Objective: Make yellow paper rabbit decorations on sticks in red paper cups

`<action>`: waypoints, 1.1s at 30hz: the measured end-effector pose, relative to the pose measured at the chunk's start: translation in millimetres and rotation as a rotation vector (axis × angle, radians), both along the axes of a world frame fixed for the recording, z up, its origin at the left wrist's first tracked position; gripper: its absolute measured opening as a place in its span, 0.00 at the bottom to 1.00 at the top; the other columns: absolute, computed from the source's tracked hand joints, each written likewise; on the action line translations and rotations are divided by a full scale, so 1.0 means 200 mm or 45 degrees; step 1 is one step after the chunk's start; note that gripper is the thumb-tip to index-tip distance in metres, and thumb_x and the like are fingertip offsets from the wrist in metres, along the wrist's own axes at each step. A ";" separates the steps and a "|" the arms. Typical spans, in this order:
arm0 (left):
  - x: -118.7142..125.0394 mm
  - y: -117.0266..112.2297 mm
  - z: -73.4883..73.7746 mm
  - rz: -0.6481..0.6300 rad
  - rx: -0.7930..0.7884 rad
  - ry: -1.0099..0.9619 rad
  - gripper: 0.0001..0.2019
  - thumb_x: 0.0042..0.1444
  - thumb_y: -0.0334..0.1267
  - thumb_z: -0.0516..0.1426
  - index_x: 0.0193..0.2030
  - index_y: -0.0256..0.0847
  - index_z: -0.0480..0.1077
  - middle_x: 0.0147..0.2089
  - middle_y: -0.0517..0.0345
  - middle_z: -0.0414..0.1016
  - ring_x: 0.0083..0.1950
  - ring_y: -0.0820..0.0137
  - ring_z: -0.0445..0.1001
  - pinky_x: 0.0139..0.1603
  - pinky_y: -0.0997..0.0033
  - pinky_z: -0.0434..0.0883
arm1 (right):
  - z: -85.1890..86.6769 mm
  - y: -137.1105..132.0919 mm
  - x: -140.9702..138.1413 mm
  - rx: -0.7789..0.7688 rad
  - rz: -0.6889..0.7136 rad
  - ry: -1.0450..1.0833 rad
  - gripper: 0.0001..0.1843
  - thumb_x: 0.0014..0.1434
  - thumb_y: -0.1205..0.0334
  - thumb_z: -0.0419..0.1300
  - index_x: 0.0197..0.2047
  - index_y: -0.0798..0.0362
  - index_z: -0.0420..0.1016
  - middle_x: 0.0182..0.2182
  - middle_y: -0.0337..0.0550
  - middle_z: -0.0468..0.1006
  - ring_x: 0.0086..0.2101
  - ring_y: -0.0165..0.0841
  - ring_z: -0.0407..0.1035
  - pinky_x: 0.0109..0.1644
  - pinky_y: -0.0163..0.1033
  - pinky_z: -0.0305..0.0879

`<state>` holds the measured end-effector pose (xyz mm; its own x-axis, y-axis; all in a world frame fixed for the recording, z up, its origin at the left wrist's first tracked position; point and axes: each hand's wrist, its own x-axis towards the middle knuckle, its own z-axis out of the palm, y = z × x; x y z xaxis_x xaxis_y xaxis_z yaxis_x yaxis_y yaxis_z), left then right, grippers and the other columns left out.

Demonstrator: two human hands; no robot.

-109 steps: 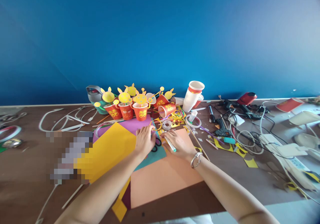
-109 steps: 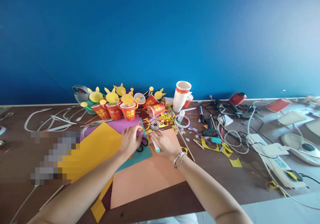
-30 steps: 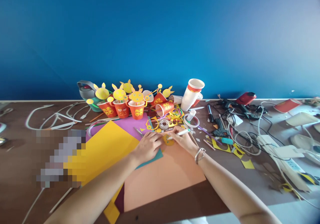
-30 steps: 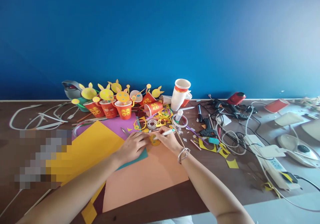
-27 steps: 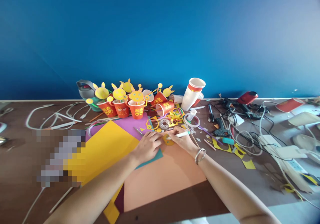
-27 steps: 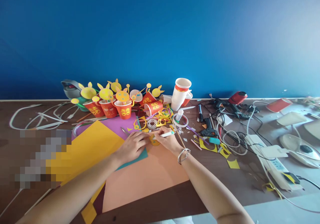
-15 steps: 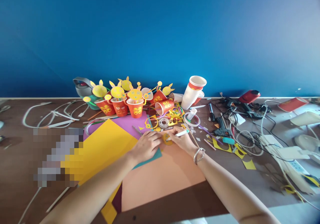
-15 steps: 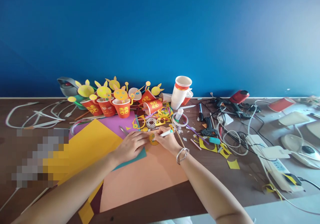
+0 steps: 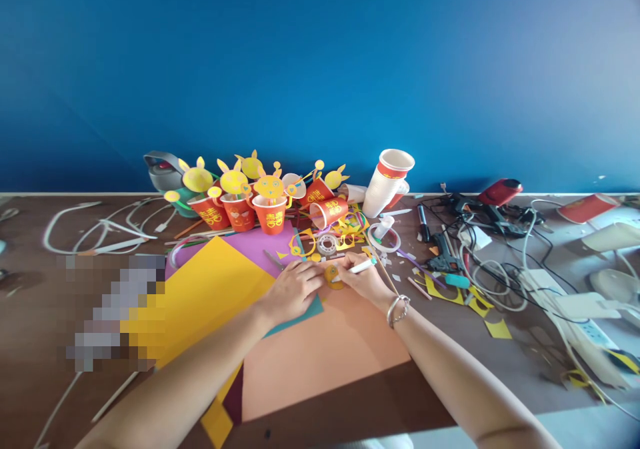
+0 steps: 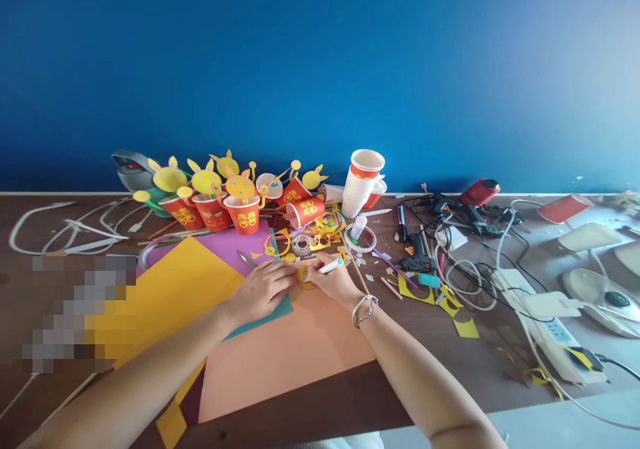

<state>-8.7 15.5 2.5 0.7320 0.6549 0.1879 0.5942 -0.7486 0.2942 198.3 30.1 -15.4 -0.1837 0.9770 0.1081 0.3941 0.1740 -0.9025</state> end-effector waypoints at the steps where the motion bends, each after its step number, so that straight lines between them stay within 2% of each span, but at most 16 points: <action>1: 0.00 0.00 0.00 0.001 0.003 0.000 0.13 0.59 0.28 0.53 0.47 0.44 0.73 0.53 0.54 0.75 0.57 0.63 0.68 0.55 0.59 0.64 | 0.00 0.00 0.00 0.003 -0.001 0.003 0.16 0.51 0.59 0.56 0.18 0.51 0.54 0.15 0.32 0.57 0.19 0.24 0.50 0.22 0.32 0.47; 12: 0.00 0.00 0.00 -0.006 0.012 -0.016 0.12 0.59 0.28 0.52 0.45 0.43 0.73 0.51 0.53 0.76 0.55 0.64 0.69 0.55 0.60 0.65 | -0.03 0.00 0.00 0.041 -0.006 0.007 0.16 0.53 0.59 0.56 0.19 0.51 0.54 0.17 0.32 0.57 0.21 0.25 0.50 0.23 0.33 0.48; 33: 0.00 0.01 -0.01 -0.012 0.021 -0.040 0.12 0.57 0.27 0.53 0.44 0.43 0.73 0.50 0.54 0.76 0.55 0.64 0.69 0.54 0.60 0.64 | 0.00 0.00 -0.01 0.034 -0.069 -0.014 0.15 0.51 0.58 0.59 0.20 0.51 0.58 0.18 0.34 0.62 0.21 0.26 0.53 0.24 0.33 0.51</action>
<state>-8.1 16.9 -0.1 0.7318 0.6444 0.2217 0.5778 -0.7592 0.2997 196.1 30.2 -16.1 -0.1320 0.9824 0.1322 0.4137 0.1758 -0.8933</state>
